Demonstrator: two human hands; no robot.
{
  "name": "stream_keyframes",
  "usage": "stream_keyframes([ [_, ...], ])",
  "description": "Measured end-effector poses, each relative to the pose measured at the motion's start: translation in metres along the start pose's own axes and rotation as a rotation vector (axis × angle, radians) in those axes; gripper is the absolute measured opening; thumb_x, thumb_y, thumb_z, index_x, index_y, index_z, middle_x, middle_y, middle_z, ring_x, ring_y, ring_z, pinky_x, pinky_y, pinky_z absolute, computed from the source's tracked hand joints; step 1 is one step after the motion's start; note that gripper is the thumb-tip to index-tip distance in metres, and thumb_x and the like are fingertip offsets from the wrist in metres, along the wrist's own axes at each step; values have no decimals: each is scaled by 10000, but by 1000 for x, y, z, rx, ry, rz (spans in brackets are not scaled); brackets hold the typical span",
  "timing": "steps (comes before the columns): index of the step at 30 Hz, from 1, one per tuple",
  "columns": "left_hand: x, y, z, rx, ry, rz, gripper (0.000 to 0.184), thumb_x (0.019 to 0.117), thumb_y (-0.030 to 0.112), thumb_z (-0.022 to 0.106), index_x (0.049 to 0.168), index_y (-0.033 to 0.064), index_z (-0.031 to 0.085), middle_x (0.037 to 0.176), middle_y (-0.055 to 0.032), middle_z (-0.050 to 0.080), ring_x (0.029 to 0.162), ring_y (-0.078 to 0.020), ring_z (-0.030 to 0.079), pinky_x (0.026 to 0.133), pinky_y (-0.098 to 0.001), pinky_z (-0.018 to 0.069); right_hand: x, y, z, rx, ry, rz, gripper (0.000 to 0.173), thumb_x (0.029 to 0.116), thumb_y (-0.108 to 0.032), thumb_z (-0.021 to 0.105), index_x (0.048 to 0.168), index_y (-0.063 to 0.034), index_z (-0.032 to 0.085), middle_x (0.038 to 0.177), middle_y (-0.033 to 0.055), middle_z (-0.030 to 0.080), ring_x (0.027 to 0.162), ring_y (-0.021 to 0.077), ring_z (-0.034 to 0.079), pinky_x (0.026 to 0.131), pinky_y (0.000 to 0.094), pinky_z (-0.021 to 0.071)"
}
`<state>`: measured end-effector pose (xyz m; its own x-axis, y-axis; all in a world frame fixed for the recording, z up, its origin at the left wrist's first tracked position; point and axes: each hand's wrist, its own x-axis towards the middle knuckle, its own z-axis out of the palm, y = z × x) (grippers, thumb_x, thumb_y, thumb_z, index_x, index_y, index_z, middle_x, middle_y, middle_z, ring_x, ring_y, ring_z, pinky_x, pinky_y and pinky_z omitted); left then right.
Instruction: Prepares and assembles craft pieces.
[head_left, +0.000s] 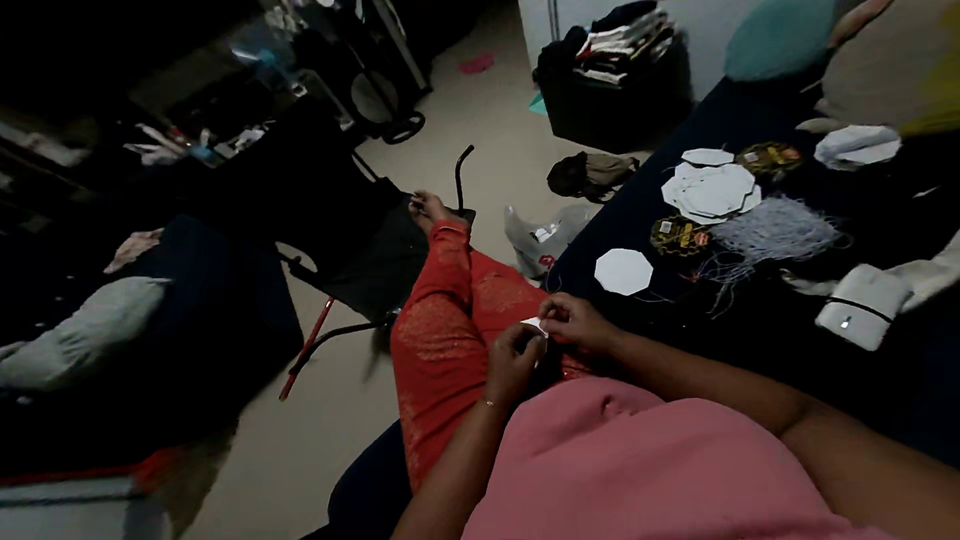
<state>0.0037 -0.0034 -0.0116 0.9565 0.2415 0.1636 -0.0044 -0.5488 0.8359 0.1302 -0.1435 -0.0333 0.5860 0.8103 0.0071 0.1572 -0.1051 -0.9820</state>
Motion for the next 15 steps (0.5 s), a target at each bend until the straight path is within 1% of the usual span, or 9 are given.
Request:
stream_keyframes([
  [1, 0, 2, 2, 12, -32, 110, 173, 945, 41, 587, 1006, -77, 698, 912, -122, 701, 801, -95, 659, 769, -261, 562, -1, -4, -3, -1, -44, 74, 384, 974, -108, 659, 1310, 59, 572, 1249, 205, 628, 1059, 222, 649, 940, 367, 537],
  [2, 0, 2, 4, 20, -59, 207, 160, 934, 26, 589, 986, -78, 699, 901, -126, 698, 803, -100, 664, 775, -253, 565, -2, -6, -6, 27, -84, 114, 447, 954, -73, 669, 1364, 37, 532, 1201, 182, 649, 981, 199, 666, 875, 357, 562],
  [4, 2, -1, 6, 20, -113, 313, 143, 932, 12, 593, 977, -75, 697, 899, -134, 689, 807, -124, 661, 779, -268, 565, -6, -6, -14, 75, -123, 133, 444, 919, -17, 657, 1349, 8, 549, 1046, 131, 681, 792, 149, 650, 706, 331, 560],
  [6, 5, -3, 6, 19, -157, 351, 184, 936, 32, 615, 1064, -69, 700, 1073, -179, 692, 934, -172, 669, 825, -301, 564, -8, -9, -33, 19, -78, 108, 411, 921, -11, 629, 1330, 20, 590, 1072, 147, 691, 839, 173, 664, 760, 363, 572],
  [7, 6, -3, 5, 20, -176, 355, 274, 949, 75, 627, 1175, -71, 680, 1245, -216, 650, 1087, -212, 657, 901, -330, 559, -9, -10, -46, -5, -36, 102, 397, 929, -7, 618, 1324, 28, 598, 1096, 159, 690, 872, 184, 669, 791, 372, 573],
  [9, 7, -2, 1, 16, -177, 331, 463, 962, 166, 627, 1351, -81, 582, 1481, -265, 489, 1322, -275, 554, 1028, -371, 523, -12, -4, -80, -26, 91, 98, 359, 944, -13, 614, 1302, 15, 623, 1082, 148, 701, 853, 168, 665, 782, 361, 567],
  [12, 5, -4, -4, -10, -107, 228, 520, 964, 195, 628, 1404, -68, 541, 1537, -247, 434, 1308, -255, 562, 958, -357, 556, -13, 20, -146, -42, 387, 53, 378, 936, -4, 646, 1313, -19, 624, 1017, 145, 718, 740, 181, 657, 660, 391, 567],
  [14, 3, -8, -6, -29, -78, 193, 485, 968, 181, 634, 1379, -67, 564, 1507, -233, 475, 1276, -240, 587, 945, -343, 562, -17, 24, -186, -151, 649, 124, 429, 946, -67, 666, 1365, -8, 590, 1076, 202, 710, 787, 280, 696, 683, 485, 596],
  [15, 3, -10, -5, -37, -73, 189, 465, 968, 165, 633, 1363, -71, 574, 1488, -233, 494, 1270, -237, 590, 944, -337, 562, -20, 23, -201, -246, 749, 215, 503, 962, -140, 693, 1413, 19, 538, 1143, 253, 683, 863, 360, 702, 748, 552, 592],
])
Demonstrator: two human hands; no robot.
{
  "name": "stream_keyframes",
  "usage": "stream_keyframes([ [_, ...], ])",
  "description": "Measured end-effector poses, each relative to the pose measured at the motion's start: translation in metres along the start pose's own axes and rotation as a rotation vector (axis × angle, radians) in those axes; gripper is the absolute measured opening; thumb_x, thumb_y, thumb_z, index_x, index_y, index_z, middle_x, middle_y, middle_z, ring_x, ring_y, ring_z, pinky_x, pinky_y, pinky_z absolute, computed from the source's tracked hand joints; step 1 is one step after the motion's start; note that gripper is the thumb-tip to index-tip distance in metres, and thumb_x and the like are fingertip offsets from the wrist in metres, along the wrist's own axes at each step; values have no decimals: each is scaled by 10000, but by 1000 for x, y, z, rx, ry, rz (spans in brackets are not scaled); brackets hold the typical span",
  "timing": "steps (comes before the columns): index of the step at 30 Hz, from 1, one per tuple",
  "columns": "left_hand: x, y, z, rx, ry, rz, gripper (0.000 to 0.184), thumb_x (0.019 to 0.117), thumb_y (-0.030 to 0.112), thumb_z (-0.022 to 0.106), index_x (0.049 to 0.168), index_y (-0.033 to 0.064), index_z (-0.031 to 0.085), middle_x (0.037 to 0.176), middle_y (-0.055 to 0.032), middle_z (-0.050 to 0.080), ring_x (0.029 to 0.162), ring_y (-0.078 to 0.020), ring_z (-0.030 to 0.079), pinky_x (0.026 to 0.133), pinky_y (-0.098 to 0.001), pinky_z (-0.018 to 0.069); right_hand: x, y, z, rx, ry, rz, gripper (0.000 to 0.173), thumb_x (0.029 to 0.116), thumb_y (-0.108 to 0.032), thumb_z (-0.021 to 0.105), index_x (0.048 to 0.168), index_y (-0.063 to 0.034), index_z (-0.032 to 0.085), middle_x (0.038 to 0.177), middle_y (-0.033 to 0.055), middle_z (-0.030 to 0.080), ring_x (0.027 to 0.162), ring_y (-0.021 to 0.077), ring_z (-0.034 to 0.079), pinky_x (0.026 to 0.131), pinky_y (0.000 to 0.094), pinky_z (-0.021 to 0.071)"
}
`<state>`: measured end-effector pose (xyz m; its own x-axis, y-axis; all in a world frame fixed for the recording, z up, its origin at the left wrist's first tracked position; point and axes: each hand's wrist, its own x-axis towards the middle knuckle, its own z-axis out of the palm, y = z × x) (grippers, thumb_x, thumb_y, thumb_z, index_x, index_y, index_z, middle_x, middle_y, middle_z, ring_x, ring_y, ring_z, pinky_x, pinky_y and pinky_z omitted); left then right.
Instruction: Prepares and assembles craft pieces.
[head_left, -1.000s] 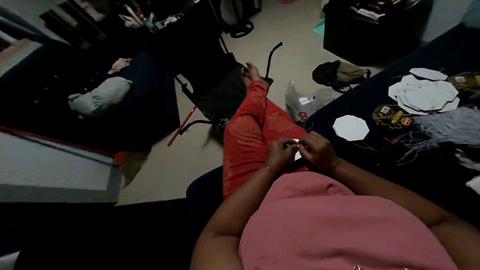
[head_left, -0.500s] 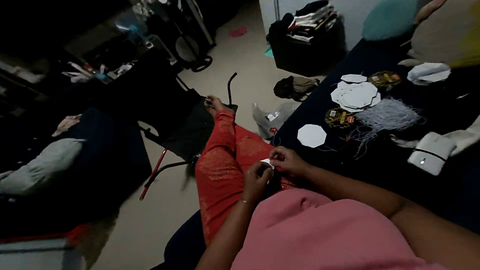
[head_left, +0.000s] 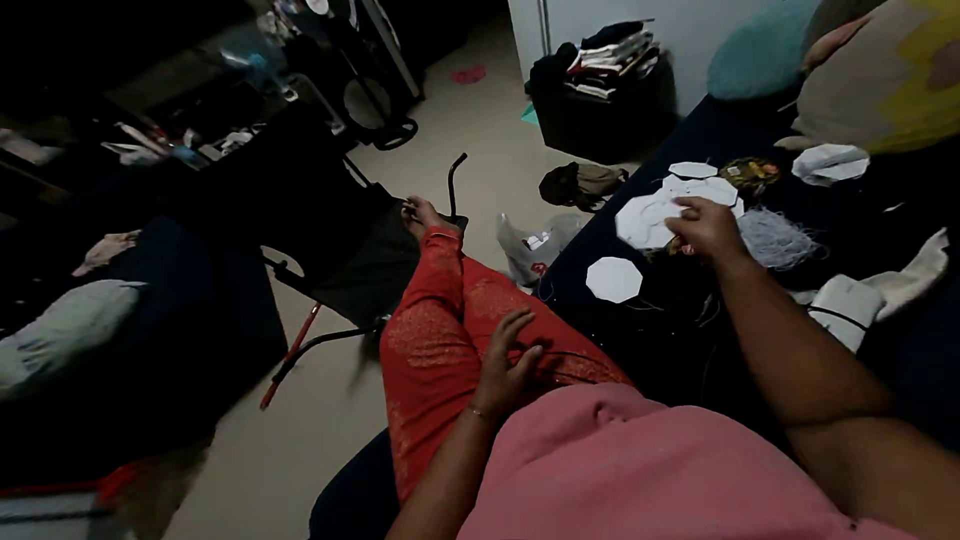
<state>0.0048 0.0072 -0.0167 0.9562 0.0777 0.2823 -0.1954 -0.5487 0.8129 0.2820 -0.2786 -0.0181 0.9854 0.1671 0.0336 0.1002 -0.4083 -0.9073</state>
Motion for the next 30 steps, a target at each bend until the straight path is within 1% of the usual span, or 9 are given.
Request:
stream_keyframes([
  [2, -1, -2, 0, -9, -17, -17, 438, 969, 146, 628, 1347, -71, 588, 1470, -228, 513, 1271, -235, 589, 949, -335, 556, 5, 4, -14, -249, 88, 113, 719, 943, -293, 749, 1464, 97, 442, 1327, 360, 577, 1151, 526, 608, 963, 693, 470],
  [5, 0, -3, 1, -11, -73, -42, 399, 974, 133, 620, 1319, -69, 612, 1448, -224, 532, 1280, -234, 582, 971, -337, 547, -11, 9, -2, -440, -18, 34, 673, 924, -279, 767, 1380, 144, 510, 1411, 407, 469, 1271, 586, 499, 1024, 728, 409],
  [7, 0, -4, 1, -8, -104, -56, 376, 982, 126, 603, 1304, -67, 624, 1436, -222, 545, 1296, -232, 570, 1006, -335, 527, -23, 12, 23, -445, -155, -99, 599, 883, -275, 814, 1310, 90, 607, 1339, 352, 567, 1261, 527, 539, 1043, 685, 424],
  [10, 0, -5, 1, -8, -115, -65, 358, 984, 113, 595, 1284, -79, 630, 1420, -226, 557, 1288, -232, 579, 1017, -334, 523, -33, 11, 65, -517, -381, -137, 789, 797, -391, 878, 1377, 51, 576, 1432, 303, 523, 1359, 500, 456, 1093, 670, 382],
  [12, -1, -4, 0, -13, -110, -80, 358, 989, 116, 592, 1286, -82, 627, 1418, -223, 557, 1282, -222, 580, 1015, -326, 520, -37, 10, 84, -600, -444, -119, 846, 778, -384, 893, 1407, 60, 542, 1475, 315, 475, 1397, 514, 400, 1095, 694, 347],
  [20, -1, -5, -3, -50, -88, -110, 363, 996, 120, 583, 1295, -82, 618, 1422, -224, 553, 1307, -222, 560, 1055, -330, 494, -39, 0, 83, -676, -417, -82, 720, 828, -284, 846, 1422, -1, 552, 1396, 254, 571, 1348, 466, 474, 1053, 691, 364],
  [25, -1, -6, -4, -44, -83, -129, 362, 993, 113, 581, 1302, -74, 617, 1425, -213, 553, 1314, -223, 554, 1071, -339, 483, -47, 4, 88, -694, -516, -166, 917, 754, -441, 897, 1453, 18, 523, 1591, 297, 346, 1484, 485, 297, 1105, 717, 304],
  [27, -2, -7, -3, -40, -80, -134, 358, 992, 110, 583, 1297, -75, 619, 1422, -214, 558, 1313, -225, 557, 1076, -342, 480, -58, 4, 94, -757, -562, -203, 903, 736, -417, 910, 1431, 22, 537, 1596, 284, 349, 1499, 474, 276, 1101, 708, 311],
  [30, -2, -8, -4, -47, -85, -143, 357, 996, 114, 582, 1296, -77, 618, 1424, -214, 553, 1309, -221, 558, 1070, -336, 485, -70, 6, 100, -780, -564, -249, 746, 765, -292, 900, 1348, 58, 593, 1540, 282, 428, 1447, 480, 355, 1070, 689, 347],
])
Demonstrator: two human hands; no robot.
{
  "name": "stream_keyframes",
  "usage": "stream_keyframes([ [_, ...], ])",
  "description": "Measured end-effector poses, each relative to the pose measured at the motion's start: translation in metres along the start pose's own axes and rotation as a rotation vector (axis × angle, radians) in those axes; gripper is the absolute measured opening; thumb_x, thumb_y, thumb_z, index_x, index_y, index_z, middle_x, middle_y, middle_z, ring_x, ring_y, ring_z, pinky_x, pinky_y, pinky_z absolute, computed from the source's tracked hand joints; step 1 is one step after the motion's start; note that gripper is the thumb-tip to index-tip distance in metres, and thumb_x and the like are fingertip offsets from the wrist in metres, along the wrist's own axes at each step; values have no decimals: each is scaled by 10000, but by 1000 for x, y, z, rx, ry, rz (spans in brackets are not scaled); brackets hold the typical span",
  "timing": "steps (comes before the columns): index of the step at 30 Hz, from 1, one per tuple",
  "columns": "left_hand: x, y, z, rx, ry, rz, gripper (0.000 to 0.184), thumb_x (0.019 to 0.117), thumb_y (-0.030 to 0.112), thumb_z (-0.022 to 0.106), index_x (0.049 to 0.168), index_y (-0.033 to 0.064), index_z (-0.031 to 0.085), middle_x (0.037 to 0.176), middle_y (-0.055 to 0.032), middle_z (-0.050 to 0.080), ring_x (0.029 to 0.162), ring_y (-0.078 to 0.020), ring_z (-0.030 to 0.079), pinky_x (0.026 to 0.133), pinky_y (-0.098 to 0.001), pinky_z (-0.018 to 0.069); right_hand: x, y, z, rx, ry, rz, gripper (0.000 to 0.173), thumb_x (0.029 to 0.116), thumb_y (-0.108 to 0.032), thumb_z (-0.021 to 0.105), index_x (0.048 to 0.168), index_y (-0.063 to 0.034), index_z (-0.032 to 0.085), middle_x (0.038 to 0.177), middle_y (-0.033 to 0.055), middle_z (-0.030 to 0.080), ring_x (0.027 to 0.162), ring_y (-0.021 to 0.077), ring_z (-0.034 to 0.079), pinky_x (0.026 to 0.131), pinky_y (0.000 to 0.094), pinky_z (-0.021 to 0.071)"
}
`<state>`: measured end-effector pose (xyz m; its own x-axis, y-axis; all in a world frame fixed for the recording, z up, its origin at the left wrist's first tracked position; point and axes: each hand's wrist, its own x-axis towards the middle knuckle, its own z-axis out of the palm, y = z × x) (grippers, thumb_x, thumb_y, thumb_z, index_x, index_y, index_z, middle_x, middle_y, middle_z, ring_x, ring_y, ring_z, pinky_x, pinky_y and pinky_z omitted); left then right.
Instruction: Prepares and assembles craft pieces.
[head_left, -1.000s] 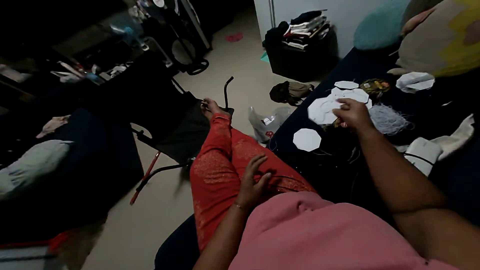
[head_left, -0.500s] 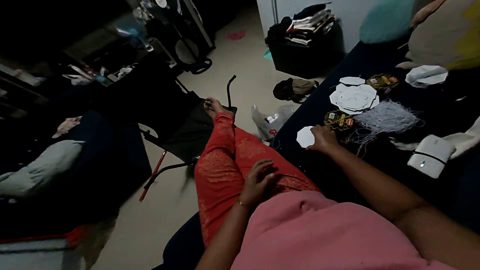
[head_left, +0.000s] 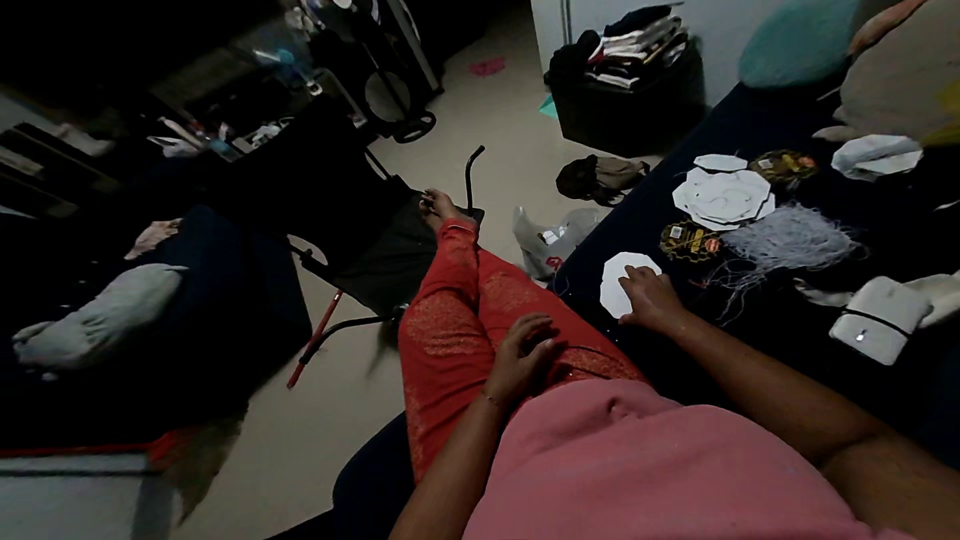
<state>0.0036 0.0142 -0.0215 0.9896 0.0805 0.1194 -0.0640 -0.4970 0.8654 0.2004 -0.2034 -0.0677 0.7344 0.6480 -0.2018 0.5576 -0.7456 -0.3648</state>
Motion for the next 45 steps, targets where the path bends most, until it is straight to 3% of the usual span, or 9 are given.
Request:
stream_keyframes([
  [5, 0, -2, 1, -21, 9, -4, 347, 994, 102, 582, 1291, -75, 622, 1413, -210, 561, 1298, -207, 566, 1063, -328, 492, 8, 19, -5, 116, 90, 23, 667, 782, -288, 890, 1323, 8, 638, 1471, 291, 501, 1402, 498, 405, 1054, 724, 348],
  [12, 1, 1, 0, -45, 14, -34, 341, 993, 89, 583, 1288, -78, 621, 1415, -207, 558, 1290, -197, 571, 1055, -309, 496, 21, 42, -9, 187, 275, 103, 743, 737, -344, 921, 1321, 13, 633, 1352, 270, 588, 1338, 495, 464, 1033, 710, 379],
  [24, 4, 1, 0, -102, 50, -103, 390, 1004, 102, 578, 1349, -79, 567, 1362, -205, 600, 1226, -209, 617, 1036, -345, 520, 4, 19, -19, 328, 557, -144, 735, 668, -365, 953, 1251, -9, 680, 1335, 297, 557, 1268, 518, 490, 1015, 659, 437],
  [28, 9, 15, 3, -236, 86, -159, 493, 995, 105, 590, 1437, -76, 469, 1326, -184, 615, 1133, -196, 660, 936, -335, 573, -20, -28, -17, 452, 461, -358, 769, 670, -385, 931, 1287, -9, 668, 1332, 290, 559, 1242, 489, 513, 1013, 632, 454],
  [32, 10, 21, 6, -321, 113, -176, 475, 941, 9, 633, 1380, -108, 496, 1244, -163, 653, 1047, -134, 678, 927, -301, 575, -30, -70, 2, 487, 434, -558, 695, 705, -383, 896, 1257, -15, 693, 1274, 269, 611, 1205, 458, 557, 1002, 587, 477],
  [35, 7, 19, 5, -325, 180, -199, 368, 922, -55, 618, 1276, -128, 549, 1136, -141, 687, 982, -108, 685, 901, -287, 578, -29, -83, 6, 623, 379, -498, 634, 759, -259, 873, 1285, 19, 657, 1276, 258, 612, 1186, 389, 597, 1009, 521, 505],
  [39, 5, 13, 1, -427, 227, -183, 406, 911, -75, 595, 1304, -129, 512, 1172, -153, 670, 1022, -127, 680, 926, -306, 577, -27, -86, 2, 908, 211, -374, 414, 903, -100, 710, 1293, -2, 611, 1183, 155, 696, 1041, 195, 697, 935, 381, 577],
  [42, 5, 13, 1, -472, 240, -197, 339, 951, -47, 565, 1283, -112, 541, 1164, -139, 667, 1016, -128, 672, 925, -311, 570, -29, -90, 2, 944, 169, -397, 338, 931, -78, 655, 1261, -4, 634, 1138, 138, 708, 994, 162, 702, 903, 352, 582],
  [45, 5, 14, 2, -527, 305, -242, 200, 1021, 16, 512, 1164, -92, 602, 1031, -91, 678, 932, -103, 664, 889, -304, 567, -31, -94, 6, 936, 166, -416, 332, 937, -81, 651, 1263, -20, 640, 1131, 118, 714, 981, 138, 704, 889, 332, 587],
])
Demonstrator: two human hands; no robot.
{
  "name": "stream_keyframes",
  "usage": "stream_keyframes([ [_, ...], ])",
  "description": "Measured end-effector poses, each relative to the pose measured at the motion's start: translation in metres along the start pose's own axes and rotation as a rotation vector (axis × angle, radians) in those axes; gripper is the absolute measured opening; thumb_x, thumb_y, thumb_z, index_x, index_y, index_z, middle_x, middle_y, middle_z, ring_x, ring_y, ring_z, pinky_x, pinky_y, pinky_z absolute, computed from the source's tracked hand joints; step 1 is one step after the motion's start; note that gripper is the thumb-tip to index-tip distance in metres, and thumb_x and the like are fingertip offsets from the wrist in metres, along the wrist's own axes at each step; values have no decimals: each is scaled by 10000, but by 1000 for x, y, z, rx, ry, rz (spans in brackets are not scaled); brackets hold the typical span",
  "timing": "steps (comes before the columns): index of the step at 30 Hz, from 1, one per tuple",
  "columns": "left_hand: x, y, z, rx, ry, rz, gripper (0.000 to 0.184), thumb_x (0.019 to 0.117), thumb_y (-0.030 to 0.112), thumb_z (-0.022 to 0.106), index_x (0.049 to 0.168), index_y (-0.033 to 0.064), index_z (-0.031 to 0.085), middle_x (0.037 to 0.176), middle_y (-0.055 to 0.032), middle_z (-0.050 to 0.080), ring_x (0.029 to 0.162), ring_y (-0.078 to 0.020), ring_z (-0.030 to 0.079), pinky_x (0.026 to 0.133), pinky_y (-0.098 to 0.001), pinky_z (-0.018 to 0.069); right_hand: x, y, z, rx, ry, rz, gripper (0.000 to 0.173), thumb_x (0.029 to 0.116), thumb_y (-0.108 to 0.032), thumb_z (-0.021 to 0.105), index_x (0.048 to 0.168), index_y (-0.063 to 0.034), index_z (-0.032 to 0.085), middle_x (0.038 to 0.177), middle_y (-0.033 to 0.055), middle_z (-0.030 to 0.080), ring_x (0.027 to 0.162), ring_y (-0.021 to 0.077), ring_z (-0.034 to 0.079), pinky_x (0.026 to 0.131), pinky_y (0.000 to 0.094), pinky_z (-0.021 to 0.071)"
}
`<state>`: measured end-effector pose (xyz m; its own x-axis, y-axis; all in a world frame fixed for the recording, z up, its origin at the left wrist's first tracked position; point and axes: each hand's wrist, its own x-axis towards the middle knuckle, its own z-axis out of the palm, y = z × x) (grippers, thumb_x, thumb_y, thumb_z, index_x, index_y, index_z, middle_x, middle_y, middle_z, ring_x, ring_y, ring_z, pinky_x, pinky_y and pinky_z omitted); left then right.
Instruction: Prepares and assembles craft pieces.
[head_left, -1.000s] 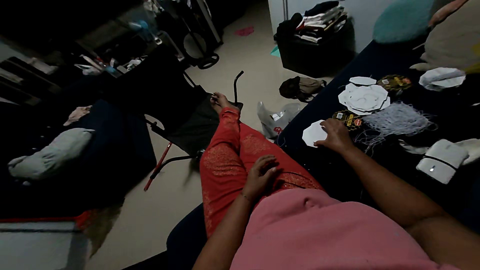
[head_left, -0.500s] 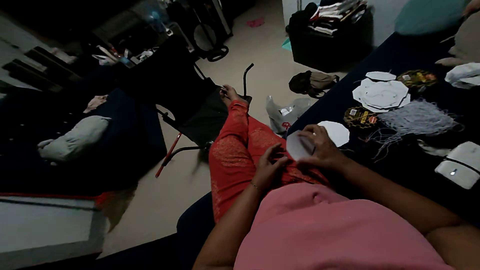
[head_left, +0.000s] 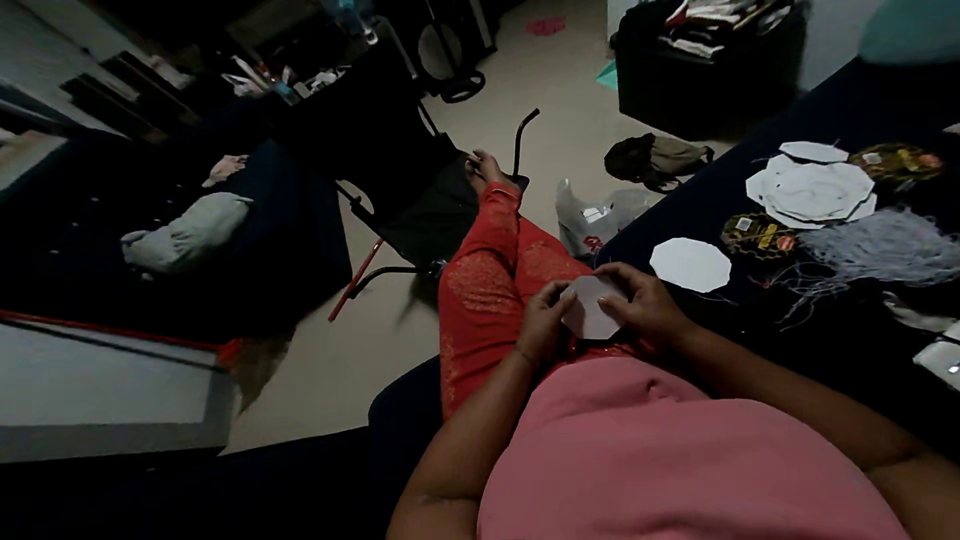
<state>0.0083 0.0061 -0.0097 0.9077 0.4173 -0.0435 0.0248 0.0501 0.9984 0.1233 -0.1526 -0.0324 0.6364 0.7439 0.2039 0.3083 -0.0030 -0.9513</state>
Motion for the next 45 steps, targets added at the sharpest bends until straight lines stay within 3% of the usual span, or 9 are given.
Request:
stream_keyframes([
  [7, 0, -3, -2, -181, 49, -79, 203, 1062, 56, 446, 1018, -21, 629, 862, -24, 675, 796, -75, 656, 783, -276, 574, -3, 4, 5, 27, 6, 6, 339, 934, -89, 650, 1267, -30, 637, 1130, 109, 713, 980, 128, 702, 885, 332, 589],
  [17, -1, -6, -2, -213, -88, -87, 251, 1083, 90, 357, 1044, 5, 590, 889, -12, 679, 849, -80, 670, 839, -301, 578, -3, 9, 8, -26, 21, -68, 319, 956, -108, 632, 1259, -13, 657, 1163, 126, 711, 1018, 133, 697, 918, 336, 578],
  [26, 2, -8, -5, 68, -96, -36, 72, 993, 18, 551, 1021, -45, 572, 906, -35, 619, 847, -72, 624, 833, -288, 557, -6, 11, 12, -54, 85, -93, 332, 957, -95, 633, 1272, 3, 669, 1207, 150, 709, 1078, 173, 695, 962, 371, 564],
  [31, -1, -5, -2, -17, 36, -52, 72, 972, -31, 555, 1040, -52, 568, 894, -41, 631, 813, -78, 636, 802, -283, 568, -2, 12, 8, 122, 114, 20, 476, 916, -122, 690, 1365, -8, 580, 1145, 126, 706, 968, 141, 704, 869, 338, 598],
  [34, -1, -4, -3, -58, 121, -83, 170, 940, -67, 578, 1106, -60, 541, 957, -70, 616, 848, -97, 629, 806, -285, 564, -1, 10, 3, 243, 94, 114, 490, 865, -16, 707, 1328, -4, 547, 1094, 107, 714, 907, 140, 720, 816, 313, 614],
  [37, 0, -10, -7, -37, 69, -82, 457, 835, -104, 628, 1261, -47, 473, 1100, -121, 616, 951, -144, 650, 844, -320, 576, -3, 10, 1, 241, 86, 141, 418, 844, 4, 714, 1236, -2, 571, 1011, 79, 721, 847, 120, 716, 775, 300, 615],
  [40, 1, -10, -9, 71, -47, -36, 629, 856, 18, 715, 1421, -46, 446, 1233, -179, 626, 1079, -180, 650, 961, -345, 553, -4, 9, -2, 188, -12, 135, 339, 861, -15, 718, 1187, -10, 628, 1003, 76, 714, 847, 116, 700, 782, 300, 603],
  [43, 2, -6, -7, 208, -34, -9, 290, 952, 82, 673, 1204, -58, 639, 1104, -128, 688, 1003, -122, 655, 937, -314, 539, -5, 8, 2, 162, -86, 132, 307, 870, -14, 717, 1170, 1, 658, 1002, 78, 715, 858, 107, 692, 803, 297, 593],
  [45, 3, -5, -6, 263, -6, -35, 167, 981, 67, 638, 1079, -63, 677, 1005, -112, 703, 921, -97, 663, 888, -298, 552, -5, 7, 3, 166, -102, 164, 267, 878, -20, 724, 1139, 5, 669, 1002, 74, 717, 865, 98, 695, 810, 285, 596],
])
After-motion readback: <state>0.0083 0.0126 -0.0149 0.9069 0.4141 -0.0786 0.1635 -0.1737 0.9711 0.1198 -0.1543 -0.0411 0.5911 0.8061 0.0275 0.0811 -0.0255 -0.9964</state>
